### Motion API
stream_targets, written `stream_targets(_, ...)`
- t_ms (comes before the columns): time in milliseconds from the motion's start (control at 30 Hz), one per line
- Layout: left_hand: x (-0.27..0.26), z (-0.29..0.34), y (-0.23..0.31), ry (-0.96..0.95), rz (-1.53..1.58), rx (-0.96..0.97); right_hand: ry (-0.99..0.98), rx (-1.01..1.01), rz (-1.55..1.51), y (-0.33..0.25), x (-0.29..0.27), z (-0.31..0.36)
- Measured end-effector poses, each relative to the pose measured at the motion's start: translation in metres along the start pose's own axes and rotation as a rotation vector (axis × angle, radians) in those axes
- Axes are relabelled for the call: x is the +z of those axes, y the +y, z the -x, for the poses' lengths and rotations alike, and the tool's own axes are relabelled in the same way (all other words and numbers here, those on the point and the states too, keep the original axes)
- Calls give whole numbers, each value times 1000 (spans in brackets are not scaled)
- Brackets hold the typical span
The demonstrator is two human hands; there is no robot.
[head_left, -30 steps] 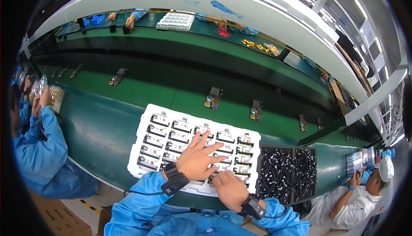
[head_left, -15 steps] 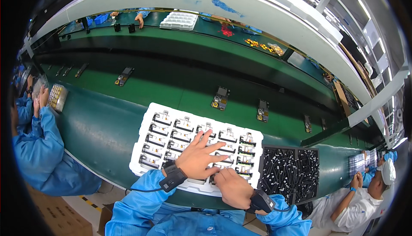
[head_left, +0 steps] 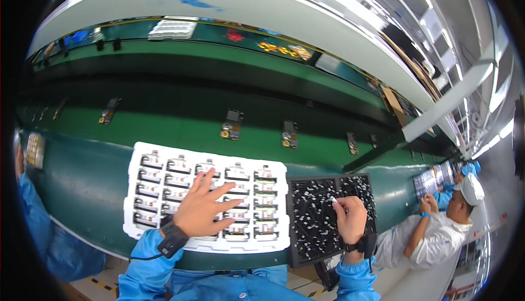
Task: Manually assemble electronic components on a circuit board at a factory assembly line.
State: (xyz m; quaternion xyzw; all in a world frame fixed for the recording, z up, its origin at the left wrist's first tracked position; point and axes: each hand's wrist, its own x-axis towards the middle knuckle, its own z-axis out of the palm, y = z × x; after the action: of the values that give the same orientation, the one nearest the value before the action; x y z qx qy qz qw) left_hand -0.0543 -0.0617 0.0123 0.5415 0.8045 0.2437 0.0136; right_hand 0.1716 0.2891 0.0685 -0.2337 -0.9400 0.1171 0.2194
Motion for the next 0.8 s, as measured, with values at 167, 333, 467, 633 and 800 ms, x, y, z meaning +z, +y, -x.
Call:
stream_targets(167, -2, -2, 5, -29, 11, -26, 124, 129, -88, 46, -14, 6)
stream_targets(333, -7, -1, 7, -51, 6, -56, 487, 179, 111, 104, -24, 43)
stream_targets(467, -10, 7, 6, -42, -18, -79, 470, 491, 311, 210, -22, 131)
stream_targets(633, 0, -14, 0, -23, 16, 38, 187, 968, 622, 348, -15, 283)
stream_targets(800, -3, 9, 0, -29, -68, -55, 509, 496, 7, 170, 16, 146)
